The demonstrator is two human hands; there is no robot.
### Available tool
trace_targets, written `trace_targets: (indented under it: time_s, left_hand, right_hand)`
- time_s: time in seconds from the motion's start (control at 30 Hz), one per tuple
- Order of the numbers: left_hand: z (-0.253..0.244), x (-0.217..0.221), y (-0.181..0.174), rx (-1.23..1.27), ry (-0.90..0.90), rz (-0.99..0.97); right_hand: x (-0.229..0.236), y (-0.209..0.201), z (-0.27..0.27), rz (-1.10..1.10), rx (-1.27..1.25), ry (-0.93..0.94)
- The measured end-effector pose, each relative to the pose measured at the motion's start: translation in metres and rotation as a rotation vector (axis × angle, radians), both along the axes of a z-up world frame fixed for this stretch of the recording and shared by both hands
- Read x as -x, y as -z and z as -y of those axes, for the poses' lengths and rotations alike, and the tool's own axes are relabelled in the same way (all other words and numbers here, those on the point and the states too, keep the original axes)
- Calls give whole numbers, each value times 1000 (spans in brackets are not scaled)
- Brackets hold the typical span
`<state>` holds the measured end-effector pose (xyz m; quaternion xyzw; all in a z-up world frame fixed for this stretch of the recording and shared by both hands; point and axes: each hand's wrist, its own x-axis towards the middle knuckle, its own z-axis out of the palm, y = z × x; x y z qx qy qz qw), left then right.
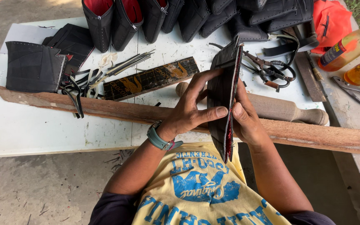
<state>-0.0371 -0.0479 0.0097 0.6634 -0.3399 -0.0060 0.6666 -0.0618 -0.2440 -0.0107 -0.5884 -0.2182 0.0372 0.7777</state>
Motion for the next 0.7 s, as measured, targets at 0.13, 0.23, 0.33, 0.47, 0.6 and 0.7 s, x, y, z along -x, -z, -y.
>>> trace_targets:
  time_s: [0.13,0.23,0.33,0.47,0.6,0.7]
  left_hand:
    - [1,-3,4,-18,-7,9]
    - [2,-5,5,-21,11,-43]
    - [3,-9,4,-22,30,-96]
    - [3,-12,7,-99,-18,-7]
    - [5,-12,10,-104,-10,21]
    - [3,-11,11,-192,-70,78]
  right_hand:
    - [2,-1,-1,-10,-15,-7]
    - [2,-2,-3,-25,-34,-18]
    - [5,-5,-5,-27,-28,-15]
    - [8,-9,-9,-19,-39,-33]
    - [11,-7,-11,-44,-49,-35]
    - [10,2,-13,-115,-79,-52]
